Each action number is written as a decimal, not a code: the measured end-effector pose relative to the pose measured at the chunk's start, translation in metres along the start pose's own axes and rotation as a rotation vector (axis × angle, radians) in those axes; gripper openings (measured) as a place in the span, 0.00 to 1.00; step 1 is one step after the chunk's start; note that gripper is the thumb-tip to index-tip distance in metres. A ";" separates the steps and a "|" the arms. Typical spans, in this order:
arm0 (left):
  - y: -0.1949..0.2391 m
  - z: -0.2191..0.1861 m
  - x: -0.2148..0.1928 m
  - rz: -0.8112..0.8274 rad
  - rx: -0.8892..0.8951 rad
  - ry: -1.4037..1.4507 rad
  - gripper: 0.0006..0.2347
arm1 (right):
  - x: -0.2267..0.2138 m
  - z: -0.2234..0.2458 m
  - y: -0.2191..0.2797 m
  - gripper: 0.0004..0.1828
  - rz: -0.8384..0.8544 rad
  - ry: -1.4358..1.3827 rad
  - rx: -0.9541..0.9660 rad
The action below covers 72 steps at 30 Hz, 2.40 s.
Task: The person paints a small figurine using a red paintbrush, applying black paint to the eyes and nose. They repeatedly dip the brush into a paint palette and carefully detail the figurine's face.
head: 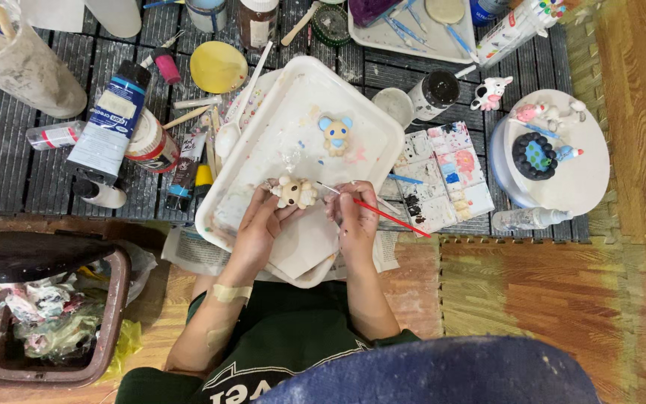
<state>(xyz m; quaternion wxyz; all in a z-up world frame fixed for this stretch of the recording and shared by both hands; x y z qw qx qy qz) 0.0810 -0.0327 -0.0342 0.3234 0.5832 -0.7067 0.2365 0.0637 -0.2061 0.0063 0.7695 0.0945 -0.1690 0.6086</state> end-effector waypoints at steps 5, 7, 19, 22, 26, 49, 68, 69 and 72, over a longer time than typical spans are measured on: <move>-0.003 0.016 -0.011 -0.027 -0.025 0.069 0.22 | 0.004 0.005 -0.001 0.04 0.062 -0.019 -0.044; -0.004 0.022 -0.015 -0.046 -0.024 0.091 0.22 | 0.003 0.005 -0.003 0.04 0.065 -0.040 -0.047; -0.007 0.002 0.005 -0.115 0.071 0.166 0.28 | -0.004 0.013 -0.021 0.08 -0.044 -0.186 -0.046; -0.012 -0.002 0.006 -0.131 0.083 0.164 0.28 | -0.005 0.016 -0.026 0.08 -0.069 -0.159 -0.038; -0.014 -0.004 0.008 -0.146 0.072 0.142 0.28 | -0.007 0.018 -0.033 0.09 -0.091 -0.138 -0.015; -0.013 0.016 0.006 -0.104 0.010 0.125 0.28 | -0.045 0.002 -0.045 0.05 -0.055 -0.217 -0.043; 0.004 0.018 0.021 0.043 0.022 0.149 0.19 | 0.010 0.049 0.010 0.04 0.004 0.008 -0.198; 0.003 0.018 0.022 0.056 0.018 0.158 0.19 | 0.013 0.046 0.009 0.05 0.048 0.005 -0.212; 0.011 0.018 0.025 0.100 -0.006 0.145 0.19 | 0.012 0.041 0.014 0.05 0.034 0.042 -0.257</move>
Point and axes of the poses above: each hand's wrist, its own y-axis away from the middle knuckle, its own x-axis out of the palm, z = x × y, the point moved 9 cm from there along -y, towards the middle knuckle, and after that the axes turned 7 degrees about x, right-handed, at the moved point
